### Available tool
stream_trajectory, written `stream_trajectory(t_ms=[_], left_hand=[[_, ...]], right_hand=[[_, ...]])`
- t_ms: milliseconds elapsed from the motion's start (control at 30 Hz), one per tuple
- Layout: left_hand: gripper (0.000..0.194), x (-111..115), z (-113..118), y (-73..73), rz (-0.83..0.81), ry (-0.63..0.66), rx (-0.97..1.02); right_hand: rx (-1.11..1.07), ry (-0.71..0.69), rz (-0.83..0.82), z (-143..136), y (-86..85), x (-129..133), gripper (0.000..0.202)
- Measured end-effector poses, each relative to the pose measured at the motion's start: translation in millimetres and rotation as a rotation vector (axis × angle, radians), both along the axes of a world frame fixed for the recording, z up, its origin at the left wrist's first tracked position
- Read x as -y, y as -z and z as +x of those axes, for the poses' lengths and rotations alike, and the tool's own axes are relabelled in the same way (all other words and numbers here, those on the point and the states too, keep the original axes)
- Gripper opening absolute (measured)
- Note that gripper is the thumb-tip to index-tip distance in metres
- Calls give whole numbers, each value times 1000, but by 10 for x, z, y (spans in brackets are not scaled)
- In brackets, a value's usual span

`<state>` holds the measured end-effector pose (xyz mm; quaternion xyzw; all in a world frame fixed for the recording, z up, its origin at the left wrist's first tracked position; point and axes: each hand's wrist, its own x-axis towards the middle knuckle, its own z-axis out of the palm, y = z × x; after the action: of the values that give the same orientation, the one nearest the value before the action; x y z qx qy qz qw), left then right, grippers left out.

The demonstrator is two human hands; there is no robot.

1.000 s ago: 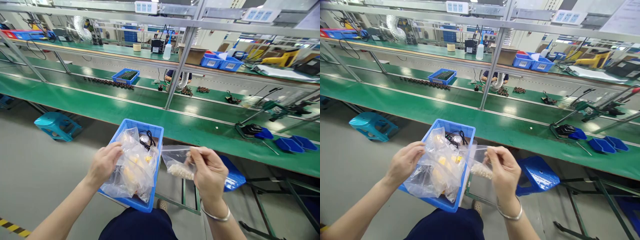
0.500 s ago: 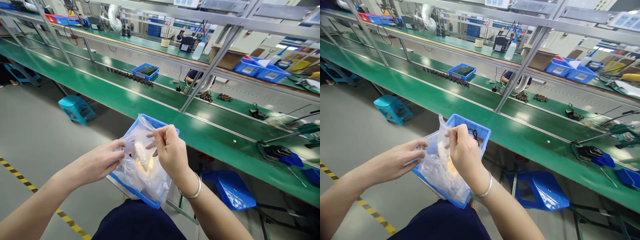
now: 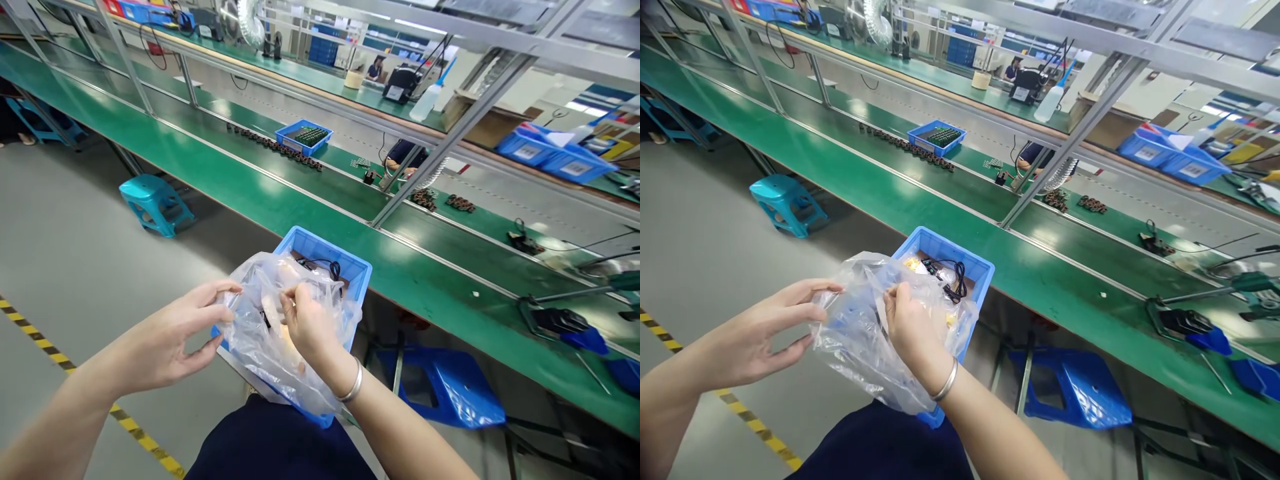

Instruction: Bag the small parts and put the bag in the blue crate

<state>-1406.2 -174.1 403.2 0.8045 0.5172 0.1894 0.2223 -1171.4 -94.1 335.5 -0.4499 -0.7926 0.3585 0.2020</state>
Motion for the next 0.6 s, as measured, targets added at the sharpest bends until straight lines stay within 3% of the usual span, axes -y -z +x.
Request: stream_trajectory(t_ms=[100,200,267,333,400,467,500,600], left_hand=[[18,26,-58,46,33,-40,23],[18,97,-176,98,57,-92,68],[18,141,-237,169,72,-121,117],[30,149,-223,298,95,-159,154],[81,89,-100,503,95,-162,161],[130,-50,111,781,50,-97,138],[139,-144,231,940,13,-42,120],[134,-477,529,1439,-138,104,-9]], right_hand=[[1,-32,211,296,-77,80,33],[-192,162,467,795,-143,117,48],[-282,165,320,1071,-101,126,80],[-294,12,-16,1156,48,162,119],[-296,-93,-271,988,294,225,134],[-324,-81,-300,609,594,266,123],[-340,-58,-243,381,749,260,108],[-273,-147,-101,-191,1160,124,63]])
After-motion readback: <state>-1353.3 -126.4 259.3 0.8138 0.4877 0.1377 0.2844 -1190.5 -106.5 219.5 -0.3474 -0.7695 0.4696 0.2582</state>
